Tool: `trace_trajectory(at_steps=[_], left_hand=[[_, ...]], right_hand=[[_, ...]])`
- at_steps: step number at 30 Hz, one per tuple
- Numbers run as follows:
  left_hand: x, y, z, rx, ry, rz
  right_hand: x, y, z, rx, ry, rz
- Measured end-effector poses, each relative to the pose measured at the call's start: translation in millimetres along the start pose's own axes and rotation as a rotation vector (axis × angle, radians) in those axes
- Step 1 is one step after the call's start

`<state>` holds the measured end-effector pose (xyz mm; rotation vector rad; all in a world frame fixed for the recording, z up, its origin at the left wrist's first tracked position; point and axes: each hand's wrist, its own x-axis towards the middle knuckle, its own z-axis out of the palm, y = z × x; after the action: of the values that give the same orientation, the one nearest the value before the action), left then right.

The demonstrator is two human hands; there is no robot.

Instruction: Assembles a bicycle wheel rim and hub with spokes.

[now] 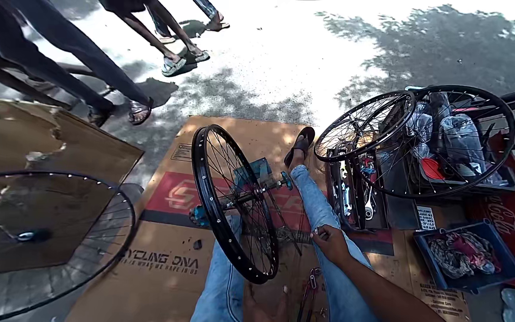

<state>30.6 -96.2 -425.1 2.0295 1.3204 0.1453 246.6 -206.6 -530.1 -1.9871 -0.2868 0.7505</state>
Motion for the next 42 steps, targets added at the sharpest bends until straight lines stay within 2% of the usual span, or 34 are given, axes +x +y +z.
trace_trajectory(at_steps=[7,14,20,26,34,42], left_hand=[[18,35,-28,-0.22,0.223,0.248],[33,57,-30,-0.223,0.268,0.187],[29,37,-23,-0.141,0.237,0.189],[17,30,-15,-0.169,0.213,0.126],[23,6,-1,-0.108,0.139,0.148],[22,4,5,-0.098,0.185,0.158]], right_hand=[[4,5,3,-0.066,-0.019,0.012],[8,7,5,-0.11,-0.035,0.033],[8,7,7,-0.144,-0.044,0.038],[7,7,6,-0.158,-0.058,0.058],[7,8,8,-0.151,-0.052,0.049],[8,9,9,-0.165,-0.05,0.047]])
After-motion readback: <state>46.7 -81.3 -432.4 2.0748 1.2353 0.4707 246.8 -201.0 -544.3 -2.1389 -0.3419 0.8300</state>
